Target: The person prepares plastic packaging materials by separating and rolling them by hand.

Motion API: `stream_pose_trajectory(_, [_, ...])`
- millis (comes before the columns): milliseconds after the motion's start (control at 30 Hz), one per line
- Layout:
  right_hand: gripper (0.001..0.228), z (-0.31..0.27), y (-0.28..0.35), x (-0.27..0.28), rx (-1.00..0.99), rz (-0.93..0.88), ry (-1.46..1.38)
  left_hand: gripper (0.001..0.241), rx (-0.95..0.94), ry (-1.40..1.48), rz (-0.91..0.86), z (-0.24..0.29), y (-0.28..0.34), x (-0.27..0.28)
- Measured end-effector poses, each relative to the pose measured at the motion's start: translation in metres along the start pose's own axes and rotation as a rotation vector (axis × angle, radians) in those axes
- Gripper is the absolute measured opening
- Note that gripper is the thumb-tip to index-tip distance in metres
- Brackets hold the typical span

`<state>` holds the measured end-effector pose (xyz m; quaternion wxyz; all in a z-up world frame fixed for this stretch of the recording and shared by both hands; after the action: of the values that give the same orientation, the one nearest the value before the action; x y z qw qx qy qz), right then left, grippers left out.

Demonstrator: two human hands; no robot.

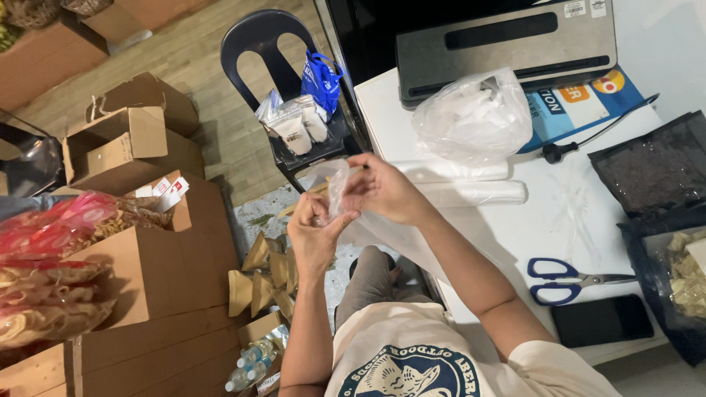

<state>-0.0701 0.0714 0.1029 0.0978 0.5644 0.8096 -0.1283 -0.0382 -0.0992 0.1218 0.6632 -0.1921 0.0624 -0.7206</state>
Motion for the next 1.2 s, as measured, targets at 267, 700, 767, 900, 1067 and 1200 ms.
stream_pose_trajectory(267, [0.038,-0.003,-0.005,0.003,0.102,0.065,-0.287,0.052,0.139,0.279,0.080,0.031,-0.002,-0.001])
stream_pose_trajectory(700, [0.039,-0.011,-0.001,0.030,0.030,-0.026,-0.543,0.027,0.374,0.715,0.567,-0.046,0.006,0.047])
stream_pose_trajectory(767, [0.076,-0.039,0.003,0.015,-0.026,-0.102,0.362,0.026,0.327,0.726,0.561,-0.036,0.004,0.049])
stream_pose_trajectory(900, [0.060,-0.007,-0.001,0.002,-0.134,-0.091,0.592,0.023,0.247,0.531,0.465,0.002,0.002,0.033])
stream_pose_trajectory(1067, [0.022,0.024,-0.009,0.011,0.014,0.178,0.495,0.041,0.180,0.027,0.166,-0.005,0.011,0.012])
stream_pose_trajectory(1200, [0.022,-0.004,-0.001,0.017,0.063,0.310,-0.044,0.075,0.229,-0.154,0.091,-0.024,0.010,0.001])
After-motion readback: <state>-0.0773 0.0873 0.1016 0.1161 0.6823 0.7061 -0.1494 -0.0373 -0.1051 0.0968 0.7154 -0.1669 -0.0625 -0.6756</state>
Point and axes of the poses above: each hand's wrist, its own y-axis away from the middle knuckle, its own x-axis out of the back of the hand, z = x × y, the point moved 4 cm from there along -y, towards the middle knuckle, and after that the axes turned 9 degrees about -z, right-handed, at the moved point
